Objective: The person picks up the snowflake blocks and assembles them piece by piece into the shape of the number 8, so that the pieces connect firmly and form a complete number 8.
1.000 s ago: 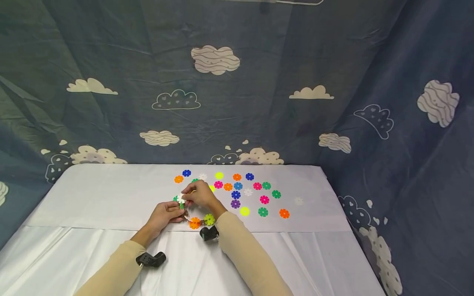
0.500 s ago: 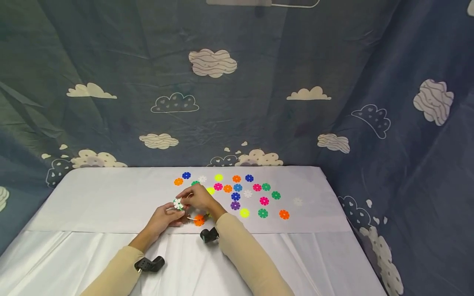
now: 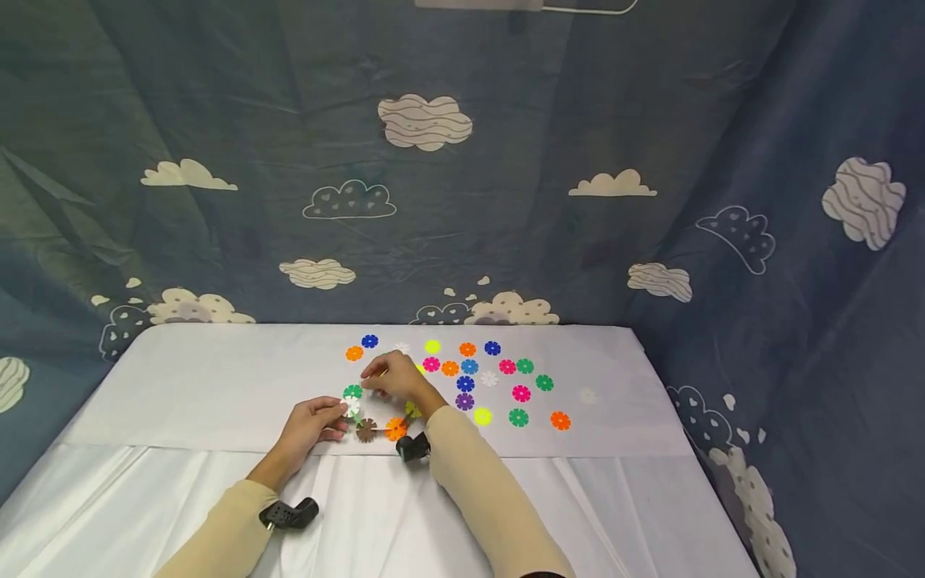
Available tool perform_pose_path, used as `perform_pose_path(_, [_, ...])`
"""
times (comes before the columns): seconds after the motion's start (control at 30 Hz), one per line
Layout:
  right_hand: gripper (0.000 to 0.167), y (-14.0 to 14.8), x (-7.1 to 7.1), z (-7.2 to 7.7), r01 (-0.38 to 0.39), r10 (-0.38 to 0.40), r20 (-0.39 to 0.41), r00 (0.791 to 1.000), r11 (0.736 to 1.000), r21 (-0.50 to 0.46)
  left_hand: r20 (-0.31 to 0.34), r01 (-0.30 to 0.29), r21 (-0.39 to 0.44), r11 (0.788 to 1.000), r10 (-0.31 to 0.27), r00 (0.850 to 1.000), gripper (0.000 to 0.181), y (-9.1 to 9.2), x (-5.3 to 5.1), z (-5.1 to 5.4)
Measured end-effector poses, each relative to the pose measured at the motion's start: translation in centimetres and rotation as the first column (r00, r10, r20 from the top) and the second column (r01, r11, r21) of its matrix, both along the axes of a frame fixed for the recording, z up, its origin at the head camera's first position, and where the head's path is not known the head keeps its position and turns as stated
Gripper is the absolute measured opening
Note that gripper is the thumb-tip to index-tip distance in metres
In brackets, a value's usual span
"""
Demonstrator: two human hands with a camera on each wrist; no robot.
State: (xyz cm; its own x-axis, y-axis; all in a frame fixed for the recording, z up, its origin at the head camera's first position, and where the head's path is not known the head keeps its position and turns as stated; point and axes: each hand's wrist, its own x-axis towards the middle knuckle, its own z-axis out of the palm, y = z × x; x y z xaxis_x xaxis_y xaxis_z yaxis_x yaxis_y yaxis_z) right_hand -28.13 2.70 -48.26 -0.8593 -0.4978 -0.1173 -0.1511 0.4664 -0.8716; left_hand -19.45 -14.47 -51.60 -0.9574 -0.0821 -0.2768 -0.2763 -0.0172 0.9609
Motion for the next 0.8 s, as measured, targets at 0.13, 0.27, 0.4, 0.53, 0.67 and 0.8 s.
perform_pose_path(0.13, [0.013,-0.4,-1.0,0.6,-0.031,0.040,-0.064,0.997,0.990,0.139,-0.001,-0.007,-0.006,1.000,0.007,1.000,0.023,-0.1,-0.1,-0.2])
perform_pose_path(0.27, [0.021,-1.6,-1.6,0.7,-0.134,0.171,-0.107,0.979,0.948,0.289,-0.003,-0.003,0.001,1.000,0.003,1.000,0.019,0.0,-0.2,-0.4])
perform_pose_path(0.4, [0.026,-2.4,-1.8,0.5,-0.182,0.233,-0.086,0.969,0.902,0.393,0.000,0.004,0.011,1.000,-0.004,1.000,0.015,0.3,-0.2,-0.6])
perform_pose_path(0.53, [0.021,-2.7,-1.9,0.0,-0.191,0.254,-0.086,0.963,0.876,0.443,0.004,0.002,-0.001,1.000,-0.002,1.000,0.015,0.5,-0.1,-0.5])
perform_pose_path(0.67, [0.024,-2.5,-2.1,-0.3,-0.187,0.241,-0.104,0.965,0.909,0.372,0.003,-0.003,-0.016,1.000,0.004,1.000,0.018,0.4,-0.2,-0.4])
perform_pose_path(0.8, [0.016,-1.8,-2.1,-0.4,-0.171,0.180,-0.041,0.983,0.972,0.159,0.003,-0.004,-0.017,1.000,0.004,1.000,0.020,0.2,-0.2,-0.2])
